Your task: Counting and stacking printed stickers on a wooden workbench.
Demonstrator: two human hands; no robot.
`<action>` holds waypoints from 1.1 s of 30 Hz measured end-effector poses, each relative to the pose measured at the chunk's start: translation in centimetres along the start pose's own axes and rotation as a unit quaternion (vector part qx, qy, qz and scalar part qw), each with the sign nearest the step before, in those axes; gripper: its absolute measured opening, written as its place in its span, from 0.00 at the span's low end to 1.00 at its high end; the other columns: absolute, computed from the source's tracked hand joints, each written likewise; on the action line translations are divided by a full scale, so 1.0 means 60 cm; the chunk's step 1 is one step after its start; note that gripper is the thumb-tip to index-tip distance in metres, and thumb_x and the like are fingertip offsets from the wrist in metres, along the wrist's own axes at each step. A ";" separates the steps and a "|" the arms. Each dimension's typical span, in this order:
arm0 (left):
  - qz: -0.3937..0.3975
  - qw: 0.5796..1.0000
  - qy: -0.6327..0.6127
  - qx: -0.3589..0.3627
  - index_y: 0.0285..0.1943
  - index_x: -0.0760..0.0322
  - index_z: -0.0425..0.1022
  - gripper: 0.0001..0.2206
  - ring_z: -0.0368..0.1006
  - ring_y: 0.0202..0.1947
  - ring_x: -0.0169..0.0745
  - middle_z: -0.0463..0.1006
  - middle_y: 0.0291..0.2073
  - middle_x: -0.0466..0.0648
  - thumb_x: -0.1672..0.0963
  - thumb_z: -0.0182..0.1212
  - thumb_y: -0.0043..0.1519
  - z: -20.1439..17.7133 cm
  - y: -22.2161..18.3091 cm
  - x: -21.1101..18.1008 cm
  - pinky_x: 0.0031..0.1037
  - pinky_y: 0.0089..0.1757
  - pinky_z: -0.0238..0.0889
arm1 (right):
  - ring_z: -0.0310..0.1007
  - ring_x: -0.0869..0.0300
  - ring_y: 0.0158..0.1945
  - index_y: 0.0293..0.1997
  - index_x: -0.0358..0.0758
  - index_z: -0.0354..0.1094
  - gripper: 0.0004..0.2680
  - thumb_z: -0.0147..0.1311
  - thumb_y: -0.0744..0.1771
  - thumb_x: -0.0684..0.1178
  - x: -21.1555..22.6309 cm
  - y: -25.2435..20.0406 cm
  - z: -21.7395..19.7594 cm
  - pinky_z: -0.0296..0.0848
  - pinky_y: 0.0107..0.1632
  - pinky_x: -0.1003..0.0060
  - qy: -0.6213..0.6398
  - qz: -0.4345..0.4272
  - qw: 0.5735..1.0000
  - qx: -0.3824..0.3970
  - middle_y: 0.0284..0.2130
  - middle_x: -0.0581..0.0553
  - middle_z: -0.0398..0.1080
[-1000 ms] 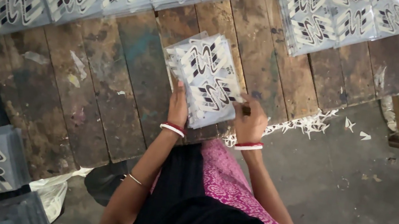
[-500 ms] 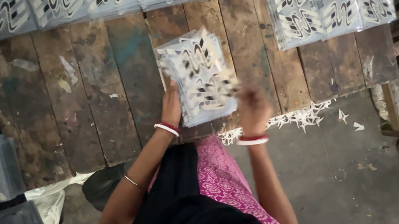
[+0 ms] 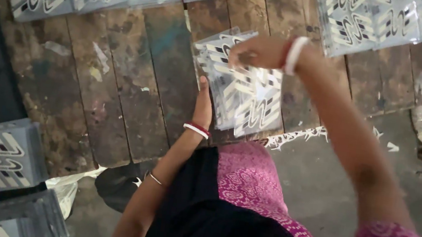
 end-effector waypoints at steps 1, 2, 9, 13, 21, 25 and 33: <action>0.003 1.000 -0.002 -0.006 0.68 0.77 0.69 0.42 0.71 0.57 0.41 0.76 0.58 0.53 0.36 0.40 0.66 -0.004 0.002 0.005 0.31 0.59 0.60 | 0.76 0.54 0.44 0.49 0.40 0.73 0.08 0.48 0.69 0.46 -0.020 0.025 0.015 0.73 0.49 0.57 -0.002 -0.005 1.000 0.005 0.40 0.41 0.78; 0.027 0.999 0.043 -0.018 0.67 0.77 0.69 0.40 0.71 0.57 0.41 0.77 0.58 0.53 0.37 0.45 0.66 -0.009 0.002 0.006 0.30 0.59 0.61 | 0.76 0.53 0.45 0.51 0.40 0.72 0.08 0.49 0.69 0.45 -0.038 0.051 0.020 0.73 0.49 0.57 0.020 -0.027 0.998 -0.062 0.43 0.40 0.77; 0.063 0.972 0.202 -0.099 0.62 0.76 0.69 0.37 0.78 0.51 0.47 0.80 0.51 0.56 0.49 0.79 0.48 0.051 -0.053 -0.062 0.34 0.53 0.70 | 0.73 0.44 0.54 0.52 0.37 0.71 0.07 0.60 0.69 0.44 -0.195 -0.037 0.037 0.73 0.56 0.52 -0.037 0.026 0.927 -0.371 0.48 0.37 0.73; 0.105 0.959 0.237 -0.114 0.64 0.74 0.68 0.35 0.74 0.53 0.44 0.78 0.54 0.54 0.50 0.77 0.52 0.077 -0.071 -0.078 0.33 0.54 0.67 | 0.71 0.40 0.56 0.55 0.36 0.72 0.11 0.59 0.67 0.43 -0.291 -0.283 0.038 0.70 0.57 0.51 -0.007 0.060 0.893 -0.446 0.52 0.35 0.72; 0.156 0.964 0.165 -0.135 0.72 0.69 0.61 0.34 0.70 0.57 0.39 0.73 0.60 0.48 0.57 0.72 0.57 0.295 -0.085 -0.101 0.30 0.56 0.64 | 0.74 0.44 0.51 0.55 0.36 0.74 0.10 0.56 0.68 0.42 -0.673 -0.765 -0.013 0.73 0.54 0.51 -0.052 0.302 0.723 -0.619 0.47 0.35 0.75; 0.160 0.978 0.065 -0.113 0.72 0.70 0.65 0.30 0.72 0.55 0.40 0.75 0.58 0.50 0.58 0.70 0.60 0.364 -0.051 -0.068 0.30 0.54 0.66 | 0.74 0.41 0.50 0.52 0.33 0.73 0.11 0.60 0.66 0.44 -0.813 -0.816 -0.066 0.72 0.54 0.49 -0.130 0.281 0.732 -0.607 0.45 0.32 0.75; 0.075 0.958 0.233 -0.146 0.70 0.70 0.66 0.34 0.74 0.54 0.37 0.77 0.58 0.49 0.54 0.75 0.55 0.320 0.061 0.067 0.28 0.52 0.67 | 0.70 0.34 0.46 0.43 0.31 0.69 0.18 0.70 0.63 0.56 -0.872 -0.775 -0.109 0.68 0.48 0.43 -0.050 0.365 0.769 -0.522 0.41 0.26 0.72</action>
Point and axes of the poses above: each hand's wrist, its own y-axis towards the middle knuckle, its own z-axis out of the palm, x = y × z, the point moved 5 cm from there along y, towards the middle knuckle
